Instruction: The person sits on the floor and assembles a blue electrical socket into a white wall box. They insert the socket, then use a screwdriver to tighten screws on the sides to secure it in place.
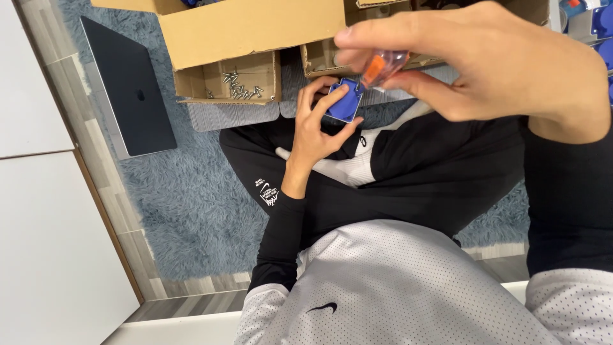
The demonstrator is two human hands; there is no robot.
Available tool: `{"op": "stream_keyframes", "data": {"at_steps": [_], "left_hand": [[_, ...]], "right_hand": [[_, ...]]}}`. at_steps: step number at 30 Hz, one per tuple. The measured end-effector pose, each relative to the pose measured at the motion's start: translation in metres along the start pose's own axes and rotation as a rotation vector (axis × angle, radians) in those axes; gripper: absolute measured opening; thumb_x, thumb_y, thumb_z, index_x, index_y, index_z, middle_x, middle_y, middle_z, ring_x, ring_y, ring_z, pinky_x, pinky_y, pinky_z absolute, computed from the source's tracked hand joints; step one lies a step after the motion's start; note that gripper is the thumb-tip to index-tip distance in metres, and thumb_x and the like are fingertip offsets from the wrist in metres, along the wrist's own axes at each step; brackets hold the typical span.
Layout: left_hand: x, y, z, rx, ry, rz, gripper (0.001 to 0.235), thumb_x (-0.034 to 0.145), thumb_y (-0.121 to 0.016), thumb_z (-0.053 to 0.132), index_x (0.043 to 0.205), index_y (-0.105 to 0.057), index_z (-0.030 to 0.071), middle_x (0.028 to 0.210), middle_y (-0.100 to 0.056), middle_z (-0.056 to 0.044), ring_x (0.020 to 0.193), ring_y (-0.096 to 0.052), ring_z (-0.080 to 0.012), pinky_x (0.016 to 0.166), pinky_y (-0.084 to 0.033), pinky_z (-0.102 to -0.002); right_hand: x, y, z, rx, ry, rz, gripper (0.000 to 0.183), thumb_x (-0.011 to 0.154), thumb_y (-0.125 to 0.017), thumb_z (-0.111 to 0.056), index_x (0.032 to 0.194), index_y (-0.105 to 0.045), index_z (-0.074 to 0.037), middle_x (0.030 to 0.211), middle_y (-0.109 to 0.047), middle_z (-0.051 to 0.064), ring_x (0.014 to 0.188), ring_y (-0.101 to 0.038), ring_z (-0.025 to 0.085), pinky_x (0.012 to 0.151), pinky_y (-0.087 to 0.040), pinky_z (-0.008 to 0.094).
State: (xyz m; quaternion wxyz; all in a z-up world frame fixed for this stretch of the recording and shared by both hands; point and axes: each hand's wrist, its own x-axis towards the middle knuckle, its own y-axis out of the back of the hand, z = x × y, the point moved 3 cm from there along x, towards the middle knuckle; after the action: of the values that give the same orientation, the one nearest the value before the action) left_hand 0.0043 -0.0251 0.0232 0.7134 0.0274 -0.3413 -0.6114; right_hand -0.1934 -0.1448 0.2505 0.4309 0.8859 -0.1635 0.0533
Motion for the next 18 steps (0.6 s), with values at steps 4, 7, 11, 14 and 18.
{"op": "stream_keyframes", "data": {"at_steps": [4, 7, 11, 14, 18], "left_hand": [[0.002, 0.0, 0.004, 0.035, 0.004, -0.024, 0.061, 0.098, -0.093, 0.033, 0.151, -0.062, 0.024, 0.145, -0.056, -0.013, 0.132, -0.059, -0.0311, 0.114, -0.054, -0.043], [0.002, -0.002, 0.003, 0.037, -0.005, -0.018, 0.06, 0.099, -0.093, 0.033, 0.151, -0.063, 0.022, 0.143, -0.055, -0.014, 0.131, -0.059, -0.0316, 0.112, -0.056, -0.042], [0.002, -0.002, 0.003, 0.041, -0.007, -0.016, 0.058, 0.099, -0.092, 0.032, 0.149, -0.064, 0.019, 0.142, -0.055, -0.016, 0.13, -0.059, -0.0332, 0.11, -0.056, -0.043], [0.003, -0.002, 0.005, 0.04, -0.003, -0.021, 0.055, 0.1, -0.091, 0.032, 0.147, -0.065, 0.02, 0.144, -0.055, -0.016, 0.131, -0.059, -0.034, 0.111, -0.056, -0.044], [0.002, -0.003, 0.004, 0.032, -0.008, -0.013, 0.055, 0.101, -0.09, 0.033, 0.147, -0.065, 0.017, 0.144, -0.055, -0.016, 0.132, -0.059, -0.0347, 0.111, -0.055, -0.045]], "right_hand": [[0.001, -0.003, -0.004, -0.079, 0.064, 0.114, 0.046, 0.115, -0.08, -0.008, 0.156, -0.061, 0.004, 0.13, -0.077, 0.016, 0.112, -0.076, 0.029, 0.101, -0.06, 0.039], [0.005, -0.015, 0.007, -0.302, -0.166, 0.066, 0.048, 0.116, -0.083, -0.033, 0.151, -0.069, -0.003, 0.113, -0.077, 0.001, 0.099, -0.072, 0.023, 0.079, -0.052, 0.036], [-0.005, -0.032, 0.017, -0.435, -0.072, 0.186, 0.05, 0.12, -0.09, -0.023, 0.158, -0.066, -0.001, 0.131, -0.08, 0.008, 0.114, -0.077, 0.026, 0.089, -0.059, 0.04], [-0.004, -0.038, 0.014, -0.502, 0.037, 0.293, 0.048, 0.129, -0.097, -0.021, 0.155, -0.061, -0.001, 0.1, -0.074, 0.0, 0.093, -0.068, 0.022, 0.086, -0.056, 0.039], [0.001, -0.03, 0.004, -0.367, 0.037, 0.283, 0.05, 0.125, -0.089, -0.008, 0.157, -0.052, 0.004, 0.128, -0.063, 0.019, 0.099, -0.067, 0.028, 0.094, -0.06, 0.042]]}}
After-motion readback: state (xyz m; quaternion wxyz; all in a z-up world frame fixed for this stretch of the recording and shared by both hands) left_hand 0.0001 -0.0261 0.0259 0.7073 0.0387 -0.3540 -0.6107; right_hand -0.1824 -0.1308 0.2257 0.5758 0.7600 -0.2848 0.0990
